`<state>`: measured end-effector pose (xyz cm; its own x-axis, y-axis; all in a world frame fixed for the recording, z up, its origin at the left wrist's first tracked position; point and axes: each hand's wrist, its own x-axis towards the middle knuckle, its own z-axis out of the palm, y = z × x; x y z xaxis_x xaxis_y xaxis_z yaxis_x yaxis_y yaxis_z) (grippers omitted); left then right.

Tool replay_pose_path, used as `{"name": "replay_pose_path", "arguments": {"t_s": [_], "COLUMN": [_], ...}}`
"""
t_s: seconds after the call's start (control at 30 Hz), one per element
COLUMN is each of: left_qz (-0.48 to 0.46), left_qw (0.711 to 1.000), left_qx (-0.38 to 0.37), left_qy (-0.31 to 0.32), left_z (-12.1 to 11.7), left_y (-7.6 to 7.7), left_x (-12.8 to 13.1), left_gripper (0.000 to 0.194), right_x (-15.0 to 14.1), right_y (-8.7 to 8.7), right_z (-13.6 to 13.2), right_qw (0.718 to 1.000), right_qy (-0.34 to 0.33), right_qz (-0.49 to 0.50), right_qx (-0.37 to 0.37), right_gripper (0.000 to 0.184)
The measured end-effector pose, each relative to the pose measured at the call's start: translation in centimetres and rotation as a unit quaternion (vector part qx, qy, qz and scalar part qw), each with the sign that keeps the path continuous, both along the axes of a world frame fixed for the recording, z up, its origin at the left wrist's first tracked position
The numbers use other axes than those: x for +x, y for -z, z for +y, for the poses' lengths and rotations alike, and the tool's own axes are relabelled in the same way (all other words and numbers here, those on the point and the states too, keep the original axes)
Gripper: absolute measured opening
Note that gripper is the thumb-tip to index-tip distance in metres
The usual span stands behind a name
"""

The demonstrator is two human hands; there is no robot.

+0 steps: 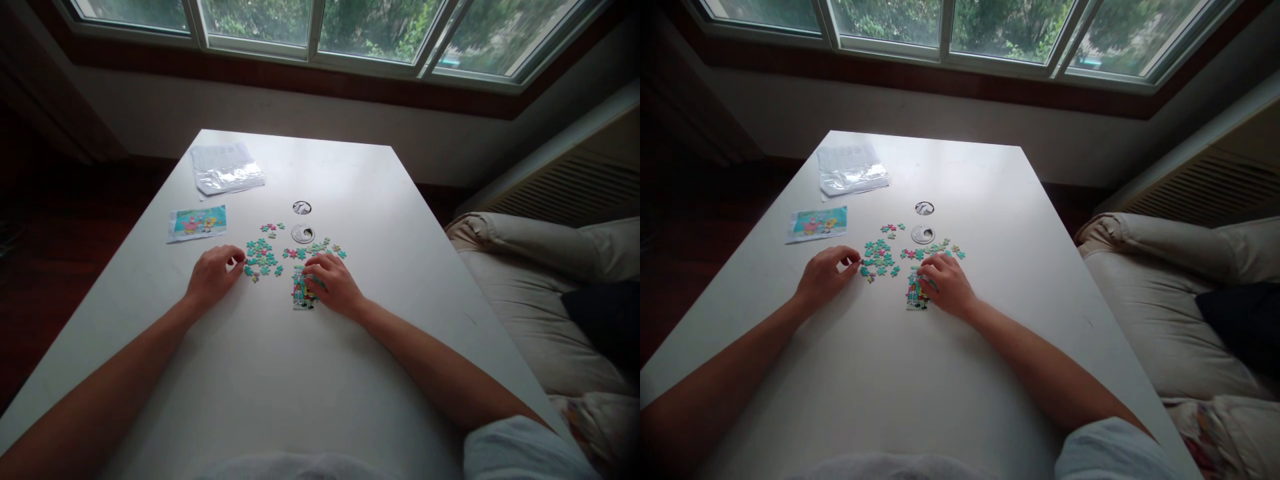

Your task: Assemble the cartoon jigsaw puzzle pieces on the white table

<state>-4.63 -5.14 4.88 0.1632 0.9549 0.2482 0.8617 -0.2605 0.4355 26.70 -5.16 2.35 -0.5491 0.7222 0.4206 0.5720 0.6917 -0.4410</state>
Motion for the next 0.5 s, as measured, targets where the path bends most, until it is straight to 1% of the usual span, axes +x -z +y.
{"name": "replay_pose_path", "arguments": {"t_s": [0.07, 0.1, 0.2, 0.27, 0.33, 0.5], "left_qz": [-0.066, -0.094, -0.13, -0.116, -0.092, -0.024], "left_qw": [0.998, 0.995, 0.984, 0.979, 0.978, 0.985], "left_qx": [-0.022, -0.038, -0.104, -0.133, -0.143, -0.11], "left_qy": [-0.008, -0.002, 0.065, 0.098, 0.118, 0.128], "left_z": [-0.5, -0.7, -1.2, -1.3, -1.1, -0.5], "left_y": [-0.7, -0.9, -1.3, -1.2, -0.8, -0.4], "left_x": [1.2, 1.9, 4.4, 5.8, 6.9, 8.2], "left_gripper": [0.013, 0.014, 0.016, 0.014, 0.012, 0.013], "right_x": [-0.1, -0.1, -0.2, -0.2, -0.2, 0.0], "right_y": [0.4, 0.5, 0.6, 0.5, 0.5, 0.5], "right_z": [-0.1, -0.1, -0.2, -0.2, -0.1, 0.0], "right_qw": [1.0, 0.999, 0.999, 0.999, 0.999, 0.999], "right_qy": [-0.001, -0.001, 0.001, 0.003, 0.002, -0.004], "right_qz": [-0.024, -0.032, -0.04, -0.04, -0.038, -0.04], "right_qx": [0.005, 0.005, 0.005, 0.003, -0.001, -0.004], "right_gripper": [0.014, 0.015, 0.017, 0.018, 0.019, 0.021]}}
